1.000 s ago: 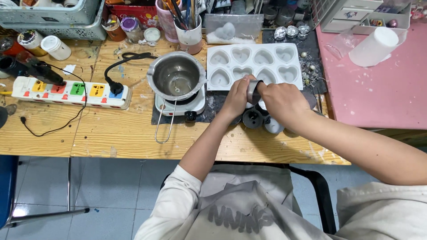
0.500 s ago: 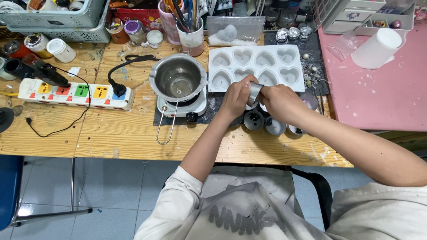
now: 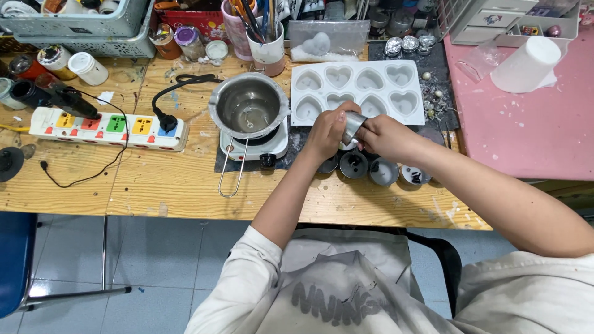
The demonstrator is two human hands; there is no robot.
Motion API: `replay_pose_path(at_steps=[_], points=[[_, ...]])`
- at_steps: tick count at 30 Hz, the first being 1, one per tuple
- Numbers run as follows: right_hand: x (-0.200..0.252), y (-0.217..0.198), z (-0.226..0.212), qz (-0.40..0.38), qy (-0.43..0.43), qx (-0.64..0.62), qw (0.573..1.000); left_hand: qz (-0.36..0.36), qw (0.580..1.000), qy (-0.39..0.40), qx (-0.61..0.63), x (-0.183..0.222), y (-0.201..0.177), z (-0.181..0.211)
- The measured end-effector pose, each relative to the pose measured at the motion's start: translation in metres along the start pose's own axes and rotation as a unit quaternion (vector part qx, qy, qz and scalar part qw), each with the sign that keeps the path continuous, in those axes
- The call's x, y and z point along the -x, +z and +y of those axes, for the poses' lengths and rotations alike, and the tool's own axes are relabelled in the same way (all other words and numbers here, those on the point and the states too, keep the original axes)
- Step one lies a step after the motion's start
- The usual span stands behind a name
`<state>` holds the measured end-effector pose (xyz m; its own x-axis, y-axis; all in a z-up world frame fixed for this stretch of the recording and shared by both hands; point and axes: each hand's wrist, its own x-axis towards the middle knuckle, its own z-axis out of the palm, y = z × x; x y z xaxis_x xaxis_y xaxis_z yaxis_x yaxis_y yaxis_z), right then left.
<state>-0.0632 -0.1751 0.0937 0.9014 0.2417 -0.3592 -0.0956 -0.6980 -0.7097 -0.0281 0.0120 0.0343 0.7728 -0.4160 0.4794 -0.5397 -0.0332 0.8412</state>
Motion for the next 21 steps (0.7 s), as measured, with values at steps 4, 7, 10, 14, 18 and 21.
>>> replay_pose_path(at_steps=[4, 7, 10, 14, 18, 21], points=[[-0.002, -0.005, 0.0, -0.036, 0.034, -0.063, 0.997, -0.006, 0.999, -0.014, -0.04, -0.001, 0.006, -0.011], [0.004, -0.015, -0.021, -0.104, 0.143, -0.211, 0.961, 0.046, 0.998, 0.034, 0.004, -0.001, 0.017, -0.032], [0.001, -0.024, -0.045, -0.135, 0.133, -0.231, 0.954, 0.162, 0.96, 0.052, 0.225, -0.001, 0.032, -0.067], [-0.016, -0.034, -0.067, -0.072, 0.066, -0.1, 0.99, 0.225, 0.895, -0.122, 0.366, -0.01, 0.04, -0.087], [-0.054, -0.028, -0.084, 0.039, -0.089, 0.107, 0.99, 0.219, 0.862, -0.22, 0.401, -0.009, 0.049, -0.114], [-0.064, -0.008, -0.122, 0.094, -0.108, 0.219, 0.965, 0.233, 0.879, -0.216, 0.355, -0.011, 0.042, -0.098]])
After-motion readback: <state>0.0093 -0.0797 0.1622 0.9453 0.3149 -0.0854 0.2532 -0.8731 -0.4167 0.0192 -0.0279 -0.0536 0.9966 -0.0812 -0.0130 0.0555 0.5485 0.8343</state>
